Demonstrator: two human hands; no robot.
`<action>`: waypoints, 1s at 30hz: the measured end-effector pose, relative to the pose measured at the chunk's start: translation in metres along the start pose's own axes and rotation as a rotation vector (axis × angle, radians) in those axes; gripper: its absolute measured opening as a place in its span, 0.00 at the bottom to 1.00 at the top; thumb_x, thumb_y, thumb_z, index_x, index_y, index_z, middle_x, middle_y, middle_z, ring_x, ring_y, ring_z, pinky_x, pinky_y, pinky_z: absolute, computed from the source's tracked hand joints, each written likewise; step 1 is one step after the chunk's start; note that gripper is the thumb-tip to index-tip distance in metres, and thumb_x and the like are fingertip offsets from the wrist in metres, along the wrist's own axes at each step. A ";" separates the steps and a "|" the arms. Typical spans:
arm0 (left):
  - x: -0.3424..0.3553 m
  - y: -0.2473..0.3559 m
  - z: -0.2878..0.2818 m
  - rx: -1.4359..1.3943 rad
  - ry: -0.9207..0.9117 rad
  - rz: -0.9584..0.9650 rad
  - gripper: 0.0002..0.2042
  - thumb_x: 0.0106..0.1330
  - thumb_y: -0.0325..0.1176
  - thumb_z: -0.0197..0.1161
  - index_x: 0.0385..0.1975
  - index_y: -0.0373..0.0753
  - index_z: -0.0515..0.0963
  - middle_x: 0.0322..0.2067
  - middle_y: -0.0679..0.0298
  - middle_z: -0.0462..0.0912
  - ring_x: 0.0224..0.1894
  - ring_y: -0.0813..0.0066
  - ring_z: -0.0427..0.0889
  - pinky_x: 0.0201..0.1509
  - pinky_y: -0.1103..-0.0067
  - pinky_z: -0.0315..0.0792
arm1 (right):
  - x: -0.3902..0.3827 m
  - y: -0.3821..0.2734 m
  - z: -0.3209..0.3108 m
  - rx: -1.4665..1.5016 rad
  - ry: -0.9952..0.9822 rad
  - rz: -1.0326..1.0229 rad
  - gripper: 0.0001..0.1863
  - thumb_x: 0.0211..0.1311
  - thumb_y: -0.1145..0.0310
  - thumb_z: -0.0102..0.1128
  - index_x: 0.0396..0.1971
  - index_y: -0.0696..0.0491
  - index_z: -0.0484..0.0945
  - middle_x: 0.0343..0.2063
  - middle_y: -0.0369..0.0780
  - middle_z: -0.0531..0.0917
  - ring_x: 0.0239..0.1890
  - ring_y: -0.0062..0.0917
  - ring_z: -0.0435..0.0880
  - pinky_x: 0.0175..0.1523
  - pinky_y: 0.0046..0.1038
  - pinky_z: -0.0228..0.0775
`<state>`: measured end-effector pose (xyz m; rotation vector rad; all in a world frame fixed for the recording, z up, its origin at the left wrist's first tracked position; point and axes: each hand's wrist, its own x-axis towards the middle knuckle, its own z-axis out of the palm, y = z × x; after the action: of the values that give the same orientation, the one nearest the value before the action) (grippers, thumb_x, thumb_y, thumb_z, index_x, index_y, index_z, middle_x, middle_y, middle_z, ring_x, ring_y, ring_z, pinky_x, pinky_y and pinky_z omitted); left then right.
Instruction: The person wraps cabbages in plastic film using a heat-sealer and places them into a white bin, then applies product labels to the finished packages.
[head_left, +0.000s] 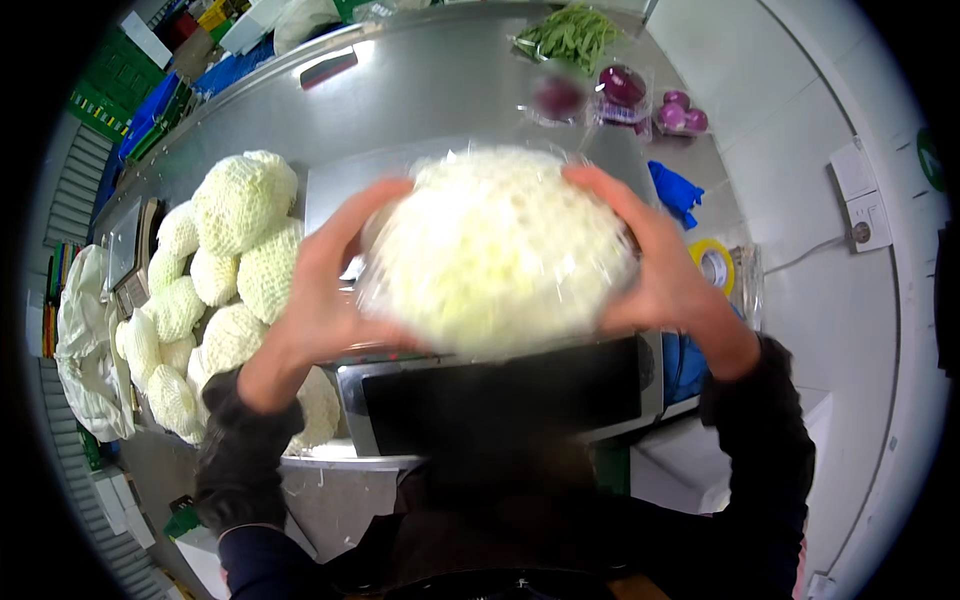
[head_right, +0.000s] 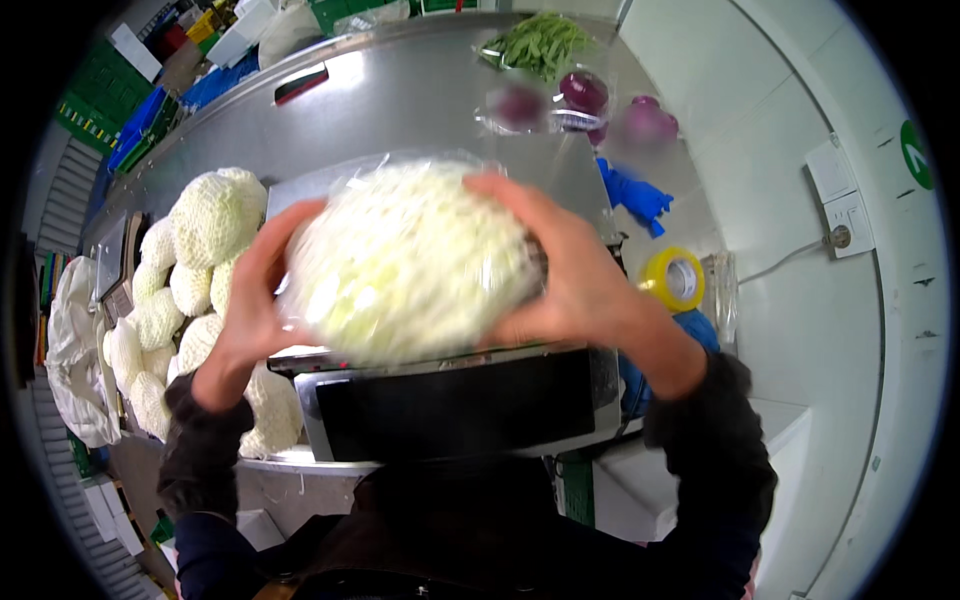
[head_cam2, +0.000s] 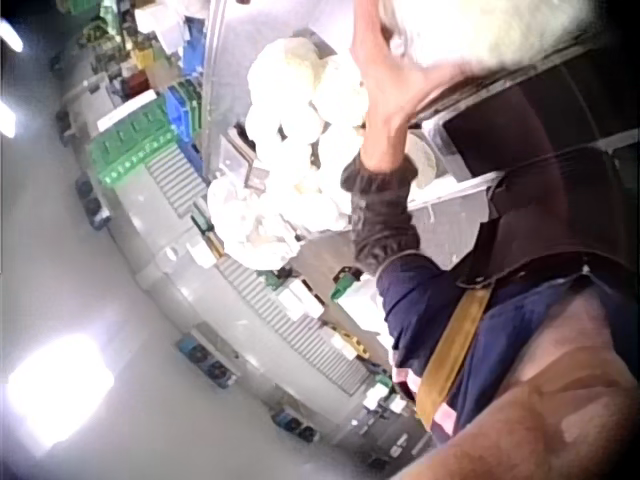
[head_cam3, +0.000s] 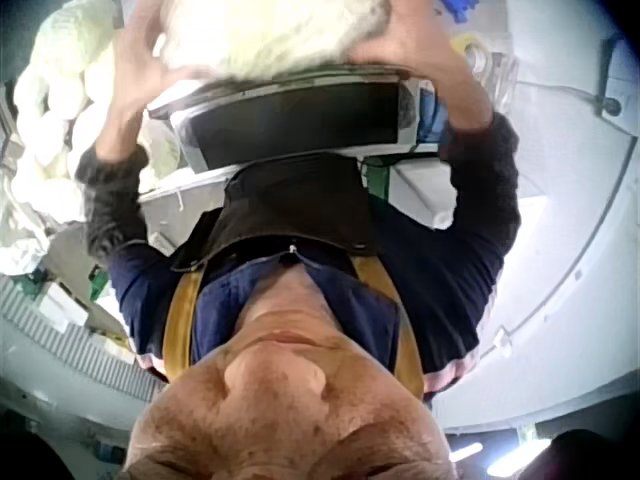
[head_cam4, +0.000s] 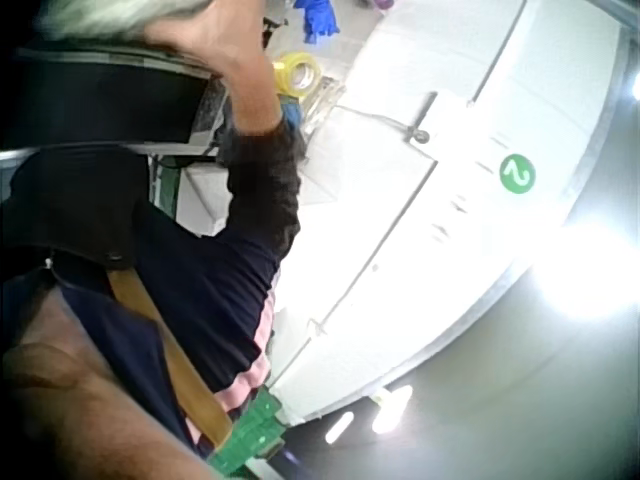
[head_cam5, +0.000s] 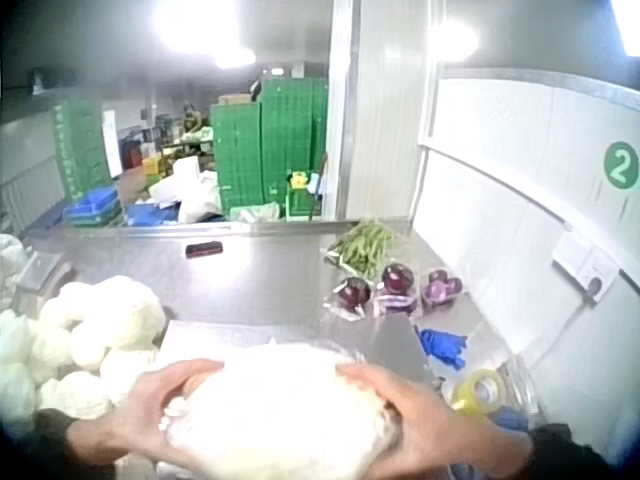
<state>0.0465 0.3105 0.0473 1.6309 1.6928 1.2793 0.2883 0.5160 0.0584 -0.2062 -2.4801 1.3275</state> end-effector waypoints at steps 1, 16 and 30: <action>-0.024 0.018 0.003 -0.143 -0.011 -0.136 0.53 0.28 0.43 0.84 0.60 0.30 0.64 0.54 0.51 0.74 0.56 0.64 0.74 0.61 0.71 0.68 | -0.018 -0.008 0.011 0.118 -0.032 0.028 0.55 0.28 0.62 0.83 0.63 0.53 0.62 0.53 0.47 0.75 0.55 0.33 0.76 0.59 0.30 0.67; -0.192 0.002 0.055 -0.908 -0.196 -1.121 0.31 0.63 0.44 0.64 0.54 0.22 0.67 0.42 0.49 0.81 0.41 0.63 0.84 0.48 0.74 0.79 | -0.159 -0.025 0.077 0.650 -0.157 1.087 0.19 0.62 0.65 0.62 0.48 0.61 0.75 0.40 0.42 0.81 0.39 0.27 0.82 0.40 0.26 0.81; -0.175 0.002 0.111 -0.730 0.820 -0.744 0.10 0.73 0.35 0.50 0.27 0.43 0.68 0.13 0.74 0.61 0.11 0.86 0.57 0.13 0.84 0.55 | -0.180 0.000 0.147 0.634 0.844 0.825 0.21 0.73 0.62 0.45 0.18 0.54 0.71 0.10 0.27 0.63 0.10 0.08 0.55 0.16 0.16 0.42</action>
<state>0.1732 0.1784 -0.0486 -0.0017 1.6383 1.9058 0.4061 0.3515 -0.0554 -1.3834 -1.1999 1.7238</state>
